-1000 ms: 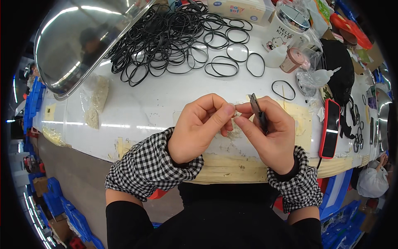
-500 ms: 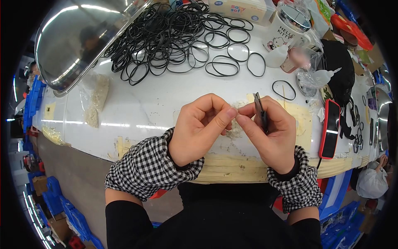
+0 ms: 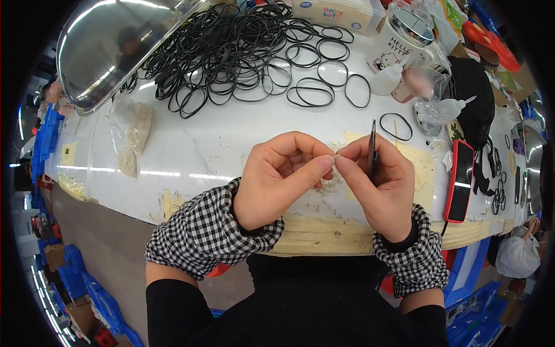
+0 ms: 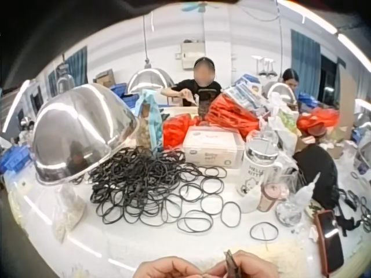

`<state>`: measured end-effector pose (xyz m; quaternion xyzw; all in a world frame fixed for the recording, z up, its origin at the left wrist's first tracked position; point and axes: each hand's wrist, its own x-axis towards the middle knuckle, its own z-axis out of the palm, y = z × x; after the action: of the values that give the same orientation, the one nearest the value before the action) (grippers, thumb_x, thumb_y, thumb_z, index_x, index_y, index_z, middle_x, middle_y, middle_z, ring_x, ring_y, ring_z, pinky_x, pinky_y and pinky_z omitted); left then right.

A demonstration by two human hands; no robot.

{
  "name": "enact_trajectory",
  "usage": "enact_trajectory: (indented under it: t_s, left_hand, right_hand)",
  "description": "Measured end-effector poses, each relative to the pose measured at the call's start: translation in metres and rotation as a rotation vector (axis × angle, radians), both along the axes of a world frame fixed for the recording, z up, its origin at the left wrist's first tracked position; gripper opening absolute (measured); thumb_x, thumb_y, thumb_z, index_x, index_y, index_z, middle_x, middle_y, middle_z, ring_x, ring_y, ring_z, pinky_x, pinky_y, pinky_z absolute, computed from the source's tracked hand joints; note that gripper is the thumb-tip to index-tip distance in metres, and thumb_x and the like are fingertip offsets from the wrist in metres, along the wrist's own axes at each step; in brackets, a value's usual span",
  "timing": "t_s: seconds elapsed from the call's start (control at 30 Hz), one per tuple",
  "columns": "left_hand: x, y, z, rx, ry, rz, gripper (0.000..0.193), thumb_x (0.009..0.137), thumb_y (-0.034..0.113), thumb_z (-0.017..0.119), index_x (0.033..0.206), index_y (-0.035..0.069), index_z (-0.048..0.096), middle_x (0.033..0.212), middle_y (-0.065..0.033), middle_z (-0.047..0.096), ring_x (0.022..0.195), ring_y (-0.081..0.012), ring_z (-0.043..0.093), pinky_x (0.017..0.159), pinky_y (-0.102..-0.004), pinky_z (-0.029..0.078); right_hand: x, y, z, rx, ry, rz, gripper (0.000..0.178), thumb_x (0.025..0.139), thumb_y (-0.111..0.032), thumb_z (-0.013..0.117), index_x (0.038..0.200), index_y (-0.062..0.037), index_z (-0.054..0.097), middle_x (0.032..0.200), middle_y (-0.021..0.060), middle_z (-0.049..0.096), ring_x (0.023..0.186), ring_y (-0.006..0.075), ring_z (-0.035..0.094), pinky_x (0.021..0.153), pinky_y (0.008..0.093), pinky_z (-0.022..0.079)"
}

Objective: Manually trimming or cleaning small components with a utility knife and placing them into plastic bags.

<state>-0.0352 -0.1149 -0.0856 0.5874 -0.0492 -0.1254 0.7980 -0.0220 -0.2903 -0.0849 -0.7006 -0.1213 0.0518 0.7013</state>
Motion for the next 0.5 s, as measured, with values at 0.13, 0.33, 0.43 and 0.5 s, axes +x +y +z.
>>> enact_trajectory:
  t_s: [0.13, 0.33, 0.43, 0.5]
  left_hand:
    - [-0.0006, -0.0006, 0.0012, 0.004, -0.028, 0.013, 0.012, 0.092, 0.008, 0.057, 0.097, -0.002, 0.058, 0.086, -0.0074, 0.064, 0.078, -0.0098, 0.059, 0.070, -0.0228, 0.048]
    - [-0.0016, -0.0005, 0.0009, -0.026, -0.029, 0.029, 0.012, 0.092, 0.008, 0.057, 0.098, -0.002, 0.058, 0.086, -0.0078, 0.065, 0.078, -0.0099, 0.058, 0.072, -0.0228, 0.048]
    - [-0.0017, -0.0005, 0.0006, -0.035, -0.042, 0.035, 0.012, 0.091, 0.006, 0.057, 0.099, -0.002, 0.058, 0.087, -0.0076, 0.064, 0.079, -0.0102, 0.058, 0.072, -0.0234, 0.048]
    - [-0.0015, 0.0002, 0.0012, 0.001, -0.051, 0.031, 0.012, 0.091, 0.006, 0.058, 0.099, -0.002, 0.058, 0.089, -0.0072, 0.064, 0.079, -0.0105, 0.058, 0.073, -0.0240, 0.048]
  right_hand:
    - [-0.0001, -0.0004, -0.0001, -0.008, -0.013, -0.006, 0.009, 0.082, -0.003, 0.068, 0.087, -0.0016, 0.061, 0.077, -0.0037, 0.057, 0.054, -0.0027, 0.039, 0.047, 0.0146, 0.029]
    - [0.0005, -0.0032, -0.0021, -0.081, -0.072, 0.009, 0.009, 0.082, -0.004, 0.068, 0.088, -0.0013, 0.061, 0.078, -0.0033, 0.058, 0.054, -0.0028, 0.040, 0.047, 0.0146, 0.029]
    - [-0.0011, -0.0016, 0.0006, 0.023, 0.043, 0.022, 0.012, 0.083, -0.006, 0.068, 0.091, -0.0007, 0.061, 0.081, -0.0020, 0.060, 0.057, -0.0027, 0.043, 0.049, 0.0144, 0.032]
    - [0.0003, -0.0008, 0.0001, 0.119, 0.090, 0.057, 0.012, 0.085, -0.007, 0.067, 0.092, -0.0001, 0.060, 0.083, -0.0013, 0.061, 0.059, -0.0023, 0.046, 0.050, 0.0143, 0.034]
